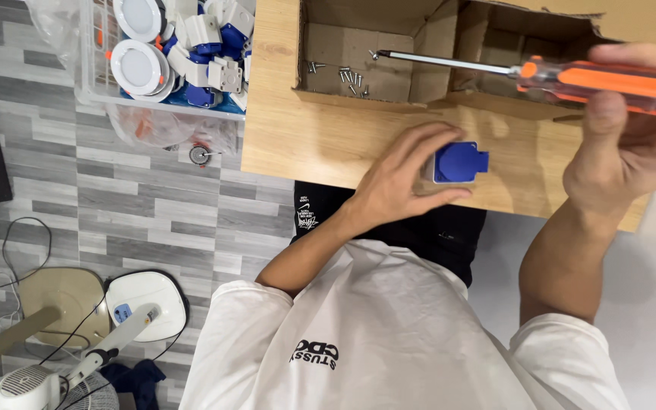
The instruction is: The person assembles a blue and white electrical component on a wooden table. They insert a small white plastic piece into the component and then use an orange screwdriver to tighten screws into the assembly.
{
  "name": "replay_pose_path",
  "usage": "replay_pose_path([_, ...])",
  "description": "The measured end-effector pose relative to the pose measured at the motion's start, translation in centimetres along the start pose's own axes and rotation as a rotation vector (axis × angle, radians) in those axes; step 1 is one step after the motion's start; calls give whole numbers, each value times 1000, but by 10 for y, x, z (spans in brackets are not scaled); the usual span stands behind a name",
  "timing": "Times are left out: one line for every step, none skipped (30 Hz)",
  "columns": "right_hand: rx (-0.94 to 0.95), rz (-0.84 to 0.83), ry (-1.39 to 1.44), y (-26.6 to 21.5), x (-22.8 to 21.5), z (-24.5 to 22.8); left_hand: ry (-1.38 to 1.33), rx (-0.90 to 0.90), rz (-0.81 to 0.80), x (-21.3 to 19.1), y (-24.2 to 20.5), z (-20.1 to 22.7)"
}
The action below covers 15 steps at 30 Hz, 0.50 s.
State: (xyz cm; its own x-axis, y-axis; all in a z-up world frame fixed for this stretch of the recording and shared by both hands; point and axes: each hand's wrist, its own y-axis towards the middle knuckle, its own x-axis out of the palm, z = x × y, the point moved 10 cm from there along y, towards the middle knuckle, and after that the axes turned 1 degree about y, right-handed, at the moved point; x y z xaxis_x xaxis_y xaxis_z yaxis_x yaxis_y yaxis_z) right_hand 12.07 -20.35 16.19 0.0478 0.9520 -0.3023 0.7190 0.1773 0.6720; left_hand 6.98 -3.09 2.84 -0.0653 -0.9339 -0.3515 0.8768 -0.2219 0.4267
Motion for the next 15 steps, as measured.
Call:
replay_pose_path([48,87,-35,-3,-9,-2,-79,-5,29,-3,-1,-2])
replay_pose_path([40,90,-33,-8,-13,-8,-74,3,31,-4,-2,-1])
replay_pose_path([79,126,-1,-14,-20,-9,-138,27,126,-14,-4,1])
replay_pose_path([122,161,31,-20,-26,-10,-203,50,219,-23,-7,2])
replay_pose_path([115,165,32,-28,-34,-11,-200,57,219,-26,-10,3])
replay_pose_path([100,198,26,-37,-44,-13,-247,46,262,-33,-14,2])
replay_pose_path([85,231,20,-46,-54,-15,-296,35,305,-39,-18,0])
replay_pose_path([84,238,18,-51,-58,-19,-296,39,298,-42,-19,2])
replay_pose_path([84,251,15,-57,-63,-23,-367,13,359,-50,-23,0])
replay_pose_path([82,262,13,-63,-67,-26,-438,-13,420,-58,-26,-4])
replay_pose_path([81,269,11,-67,-71,-27,-437,-9,414,-62,-26,-2])
replay_pose_path([67,262,23,-71,-73,-29,-460,-7,420,-66,-26,-2])
replay_pose_path([54,255,36,-75,-75,-31,-482,-6,425,-71,-27,-2])
replay_pose_path([52,257,37,-78,-77,-31,-481,-4,424,-73,-26,-1])
replay_pose_path([39,265,24,-82,-80,-34,-448,2,396,-73,-25,2])
